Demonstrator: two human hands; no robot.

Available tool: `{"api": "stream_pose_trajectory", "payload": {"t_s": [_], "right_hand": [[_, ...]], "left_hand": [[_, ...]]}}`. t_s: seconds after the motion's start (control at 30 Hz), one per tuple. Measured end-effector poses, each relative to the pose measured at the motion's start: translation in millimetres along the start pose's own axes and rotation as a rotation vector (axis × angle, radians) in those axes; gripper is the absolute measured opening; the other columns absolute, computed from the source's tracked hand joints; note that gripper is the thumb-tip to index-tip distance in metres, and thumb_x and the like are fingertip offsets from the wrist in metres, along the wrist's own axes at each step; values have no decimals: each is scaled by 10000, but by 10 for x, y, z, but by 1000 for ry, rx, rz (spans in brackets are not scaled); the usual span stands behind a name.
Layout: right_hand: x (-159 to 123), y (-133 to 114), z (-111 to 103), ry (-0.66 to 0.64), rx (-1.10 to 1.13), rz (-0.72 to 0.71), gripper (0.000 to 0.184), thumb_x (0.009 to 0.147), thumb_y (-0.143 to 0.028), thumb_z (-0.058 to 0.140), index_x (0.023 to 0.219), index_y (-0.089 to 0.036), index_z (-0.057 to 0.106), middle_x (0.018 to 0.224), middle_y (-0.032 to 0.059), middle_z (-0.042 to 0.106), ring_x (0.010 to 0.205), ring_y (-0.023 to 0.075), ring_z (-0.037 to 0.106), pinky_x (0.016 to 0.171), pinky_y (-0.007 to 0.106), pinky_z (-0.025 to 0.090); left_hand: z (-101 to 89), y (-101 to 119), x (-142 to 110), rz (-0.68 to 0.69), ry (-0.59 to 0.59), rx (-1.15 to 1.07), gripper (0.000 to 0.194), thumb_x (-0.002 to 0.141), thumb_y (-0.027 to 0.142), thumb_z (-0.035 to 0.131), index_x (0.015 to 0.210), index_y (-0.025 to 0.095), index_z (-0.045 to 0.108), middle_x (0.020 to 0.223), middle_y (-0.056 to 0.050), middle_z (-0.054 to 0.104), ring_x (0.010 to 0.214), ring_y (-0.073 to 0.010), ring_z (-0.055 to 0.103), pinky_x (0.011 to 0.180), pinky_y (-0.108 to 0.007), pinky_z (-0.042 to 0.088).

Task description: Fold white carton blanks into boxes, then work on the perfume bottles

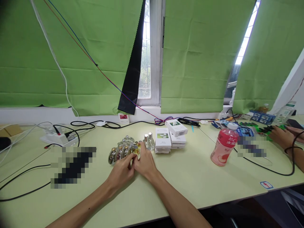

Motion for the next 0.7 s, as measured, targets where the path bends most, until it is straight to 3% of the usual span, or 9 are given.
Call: {"api": "stream_pose_trajectory", "payload": {"t_s": [0.27,0.43,0.57,0.7], "right_hand": [[7,5,9,28,-7,-2,538,791,-105,518,1321,-168,448,848,65,703,582,206,638,566,310,490],[16,22,12,29,19,13,489,825,-149,545,1305,-185,461,1021,101,716,580,193,642,606,338,520],[29,56,16,67,46,-29,434,849,-157,540,1279,-192,489,1127,131,702,843,259,708,648,345,546],[37,85,28,97,66,-109,372,874,-141,516,1242,-198,514,1150,124,696,1108,290,663,710,351,562]], "left_hand": [[19,-19,-12,-2,-11,26,233,801,78,447,923,200,603,716,-11,686,499,-141,577,500,-250,416],[-22,-8,1,42,93,59,214,831,112,463,948,194,622,757,-22,712,505,-142,605,481,-253,428],[-74,-10,32,107,216,91,190,865,134,488,974,194,633,872,-39,748,606,-139,667,517,-237,458],[-189,-53,84,105,395,154,165,870,122,535,977,206,630,849,0,736,552,-100,619,517,-220,437]]}}
Point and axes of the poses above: each hand's wrist, its own x-axis towards the middle knuckle, its own z-axis out of the palm, y = z × x, the point moved 2 cm from there along x, towards the middle knuckle
